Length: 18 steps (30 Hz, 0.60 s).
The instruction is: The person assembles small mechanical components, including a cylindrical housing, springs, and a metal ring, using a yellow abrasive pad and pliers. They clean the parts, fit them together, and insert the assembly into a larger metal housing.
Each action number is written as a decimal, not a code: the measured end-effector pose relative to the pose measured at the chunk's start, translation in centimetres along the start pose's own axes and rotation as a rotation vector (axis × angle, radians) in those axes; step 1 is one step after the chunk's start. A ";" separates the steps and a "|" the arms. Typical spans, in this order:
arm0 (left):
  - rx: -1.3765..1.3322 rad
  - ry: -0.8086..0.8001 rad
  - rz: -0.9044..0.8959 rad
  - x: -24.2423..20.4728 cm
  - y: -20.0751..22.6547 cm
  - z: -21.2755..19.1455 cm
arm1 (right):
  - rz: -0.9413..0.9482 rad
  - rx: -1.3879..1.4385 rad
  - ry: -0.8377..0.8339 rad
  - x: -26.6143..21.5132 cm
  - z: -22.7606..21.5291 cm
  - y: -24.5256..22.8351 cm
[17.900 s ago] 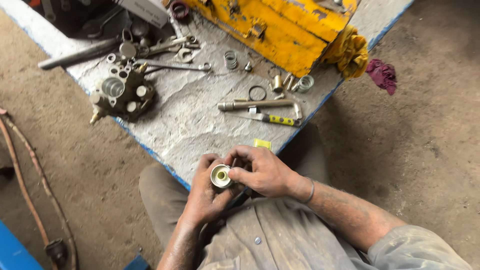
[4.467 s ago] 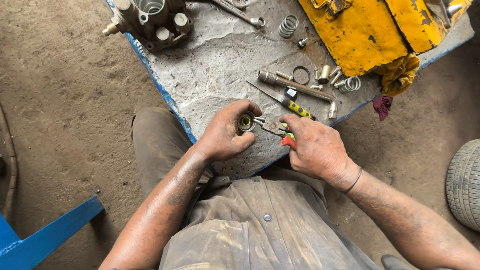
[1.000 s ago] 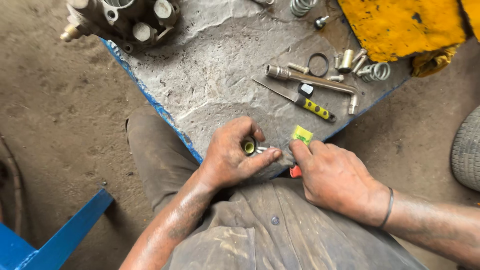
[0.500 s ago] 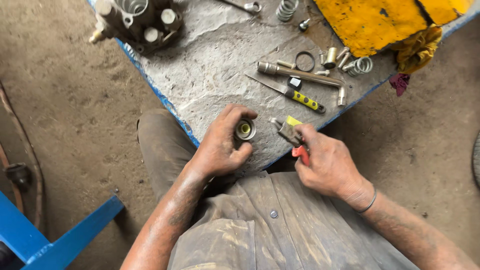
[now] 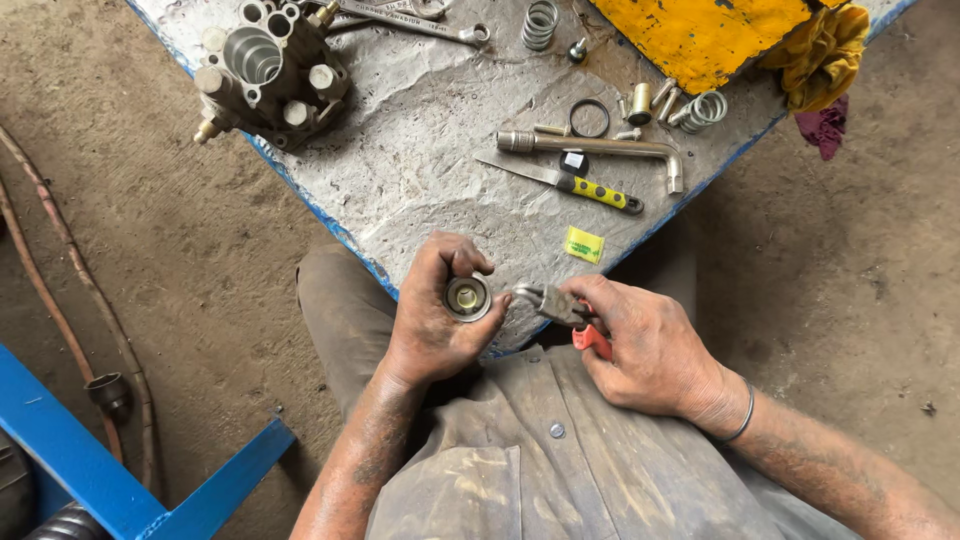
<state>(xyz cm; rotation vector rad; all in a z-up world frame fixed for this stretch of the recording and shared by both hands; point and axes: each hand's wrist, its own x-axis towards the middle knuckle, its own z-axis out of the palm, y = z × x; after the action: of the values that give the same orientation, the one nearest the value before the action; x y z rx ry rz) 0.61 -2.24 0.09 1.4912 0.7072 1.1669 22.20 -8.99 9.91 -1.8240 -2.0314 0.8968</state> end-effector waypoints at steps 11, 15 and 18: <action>0.396 0.091 0.133 -0.3 1.7 1.2 | -0.091 -0.171 -0.060 -0.2 -0.9 -1.2; 0.492 0.106 0.286 -0.1 2.1 1.5 | 0.004 -0.251 -0.149 -0.3 -1.0 -1.4; 0.489 0.097 0.298 -0.1 2.6 1.8 | 0.041 -0.271 -0.226 -0.3 -1.0 -1.6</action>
<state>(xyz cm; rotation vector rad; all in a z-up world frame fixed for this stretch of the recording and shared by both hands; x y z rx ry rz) 1.83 -3.71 2.63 2.0105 0.9031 1.3595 21.56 -9.07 11.76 -1.9856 -2.3618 0.9131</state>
